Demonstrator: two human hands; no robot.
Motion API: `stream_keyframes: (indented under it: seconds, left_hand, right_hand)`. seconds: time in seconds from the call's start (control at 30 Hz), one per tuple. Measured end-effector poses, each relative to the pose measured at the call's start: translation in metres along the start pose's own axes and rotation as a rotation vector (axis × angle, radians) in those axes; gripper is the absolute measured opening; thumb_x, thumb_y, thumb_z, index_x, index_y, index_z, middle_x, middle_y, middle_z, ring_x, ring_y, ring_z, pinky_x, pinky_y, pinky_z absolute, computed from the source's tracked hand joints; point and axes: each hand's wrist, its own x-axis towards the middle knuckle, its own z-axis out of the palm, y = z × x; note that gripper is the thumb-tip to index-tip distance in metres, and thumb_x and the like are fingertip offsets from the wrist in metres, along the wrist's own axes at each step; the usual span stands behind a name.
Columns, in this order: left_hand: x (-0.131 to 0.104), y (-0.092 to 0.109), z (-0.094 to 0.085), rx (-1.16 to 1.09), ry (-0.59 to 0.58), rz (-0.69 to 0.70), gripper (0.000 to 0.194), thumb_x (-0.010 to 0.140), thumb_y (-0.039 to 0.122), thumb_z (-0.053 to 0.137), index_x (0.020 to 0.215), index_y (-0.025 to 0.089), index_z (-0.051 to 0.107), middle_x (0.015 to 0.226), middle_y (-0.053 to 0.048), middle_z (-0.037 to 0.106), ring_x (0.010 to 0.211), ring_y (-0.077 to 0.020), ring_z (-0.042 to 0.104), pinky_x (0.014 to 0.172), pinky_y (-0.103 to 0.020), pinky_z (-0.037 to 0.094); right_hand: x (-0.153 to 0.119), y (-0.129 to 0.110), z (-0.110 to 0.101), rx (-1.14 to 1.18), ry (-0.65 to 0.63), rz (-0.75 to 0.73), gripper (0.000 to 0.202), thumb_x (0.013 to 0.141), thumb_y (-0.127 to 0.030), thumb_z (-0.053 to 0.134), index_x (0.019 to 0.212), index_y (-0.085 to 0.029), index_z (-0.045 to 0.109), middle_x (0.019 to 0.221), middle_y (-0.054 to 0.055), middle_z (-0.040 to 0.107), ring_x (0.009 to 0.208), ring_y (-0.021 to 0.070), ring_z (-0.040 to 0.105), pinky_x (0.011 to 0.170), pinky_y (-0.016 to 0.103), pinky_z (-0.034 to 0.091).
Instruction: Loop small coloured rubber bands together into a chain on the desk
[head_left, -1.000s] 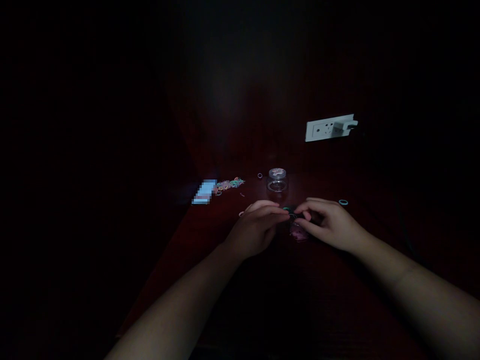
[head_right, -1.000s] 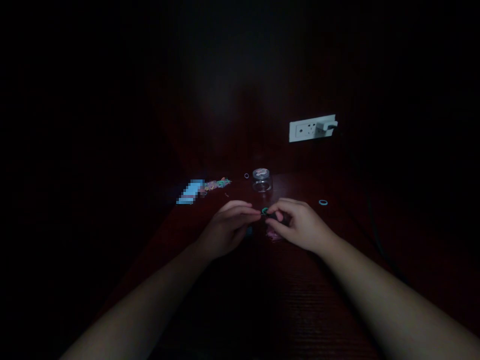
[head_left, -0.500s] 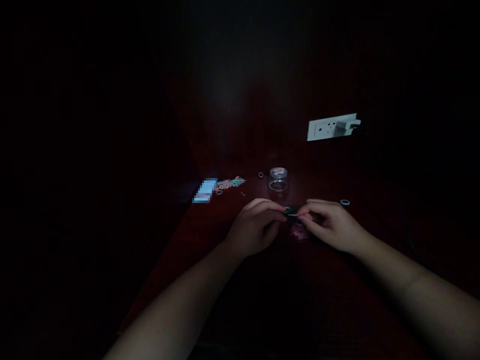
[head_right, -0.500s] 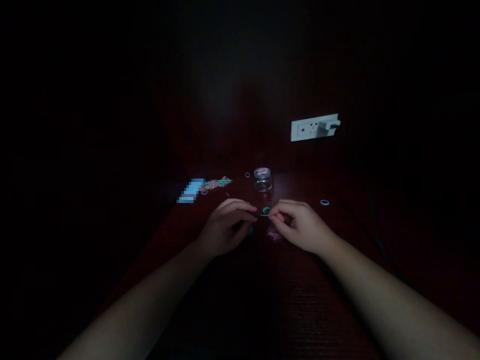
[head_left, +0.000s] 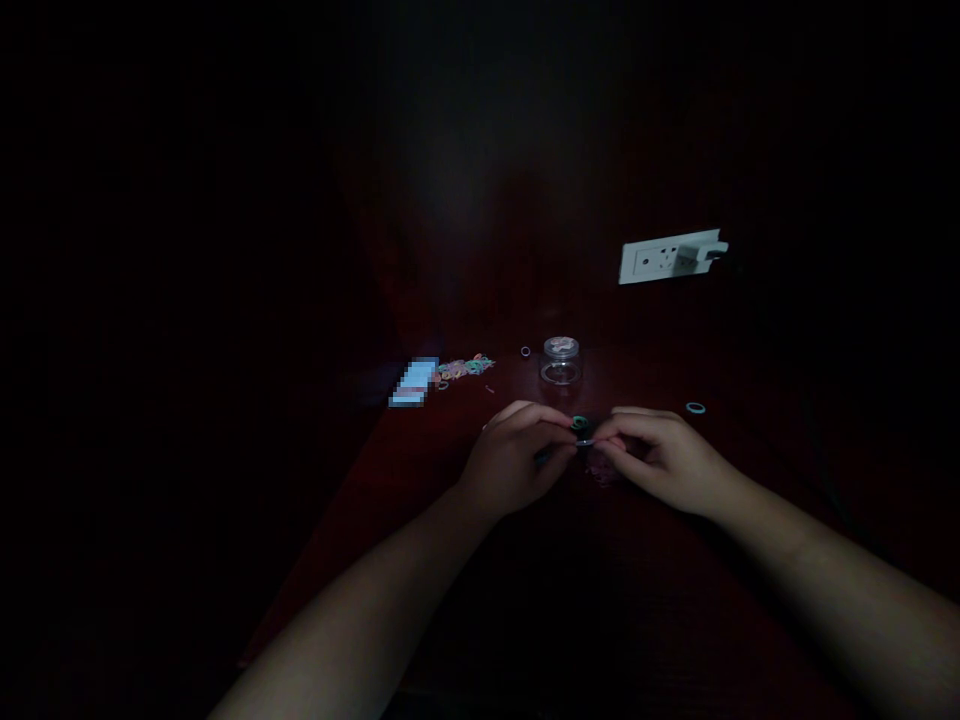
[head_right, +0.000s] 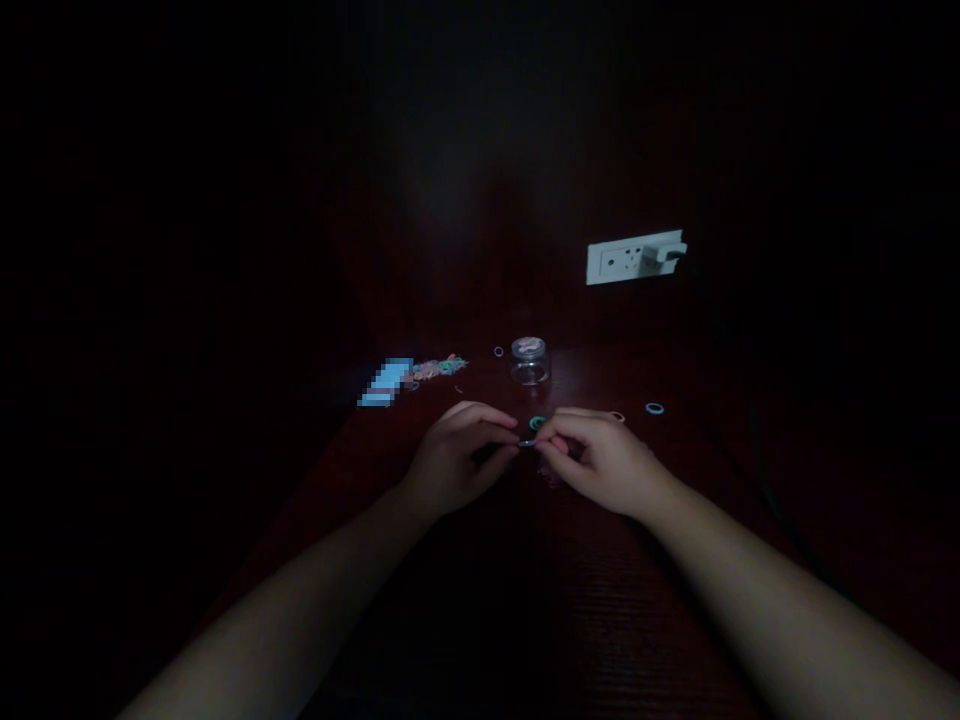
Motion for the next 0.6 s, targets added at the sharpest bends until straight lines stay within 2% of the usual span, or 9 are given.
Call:
stream_keyframes:
  seconds: [0.17, 0.33, 0.6]
  left_hand:
    - [0.0009, 0.0012, -0.0005, -0.010, -0.003, -0.008, 0.006, 0.088, 0.023, 0.066, 0.093, 0.022, 0.068, 0.107, -0.003, 0.072, 0.098, -0.0188, 0.064, 0.084, -0.039, 0.054]
    - [-0.0006, 0.0024, 0.0004, 0.005, -0.050, -0.046, 0.014, 0.086, 0.029, 0.069, 0.098, 0.023, 0.069, 0.108, -0.003, 0.072, 0.099, -0.0204, 0.065, 0.085, -0.041, 0.055]
    - [-0.0013, 0.0001, 0.0010, -0.021, -0.041, -0.024, 0.007, 0.088, 0.025, 0.065, 0.093, 0.022, 0.068, 0.105, -0.003, 0.073, 0.094, -0.0190, 0.066, 0.081, -0.037, 0.055]
  right_hand:
    - [0.0001, 0.0002, -0.0002, 0.015, -0.027, 0.014, 0.019, 0.094, -0.029, 0.056, 0.082, -0.019, 0.067, 0.070, 0.001, 0.058, 0.065, 0.0145, 0.056, 0.064, 0.028, 0.042]
    - [0.0006, -0.0020, 0.0010, 0.031, -0.044, 0.015, 0.019, 0.095, -0.029, 0.056, 0.085, -0.019, 0.068, 0.071, 0.001, 0.058, 0.065, 0.0146, 0.056, 0.064, 0.028, 0.043]
    - [0.0002, -0.0028, 0.0021, 0.032, -0.054, 0.020, 0.018, 0.094, -0.029, 0.057, 0.085, -0.018, 0.069, 0.069, 0.001, 0.059, 0.062, 0.0144, 0.055, 0.063, 0.028, 0.041]
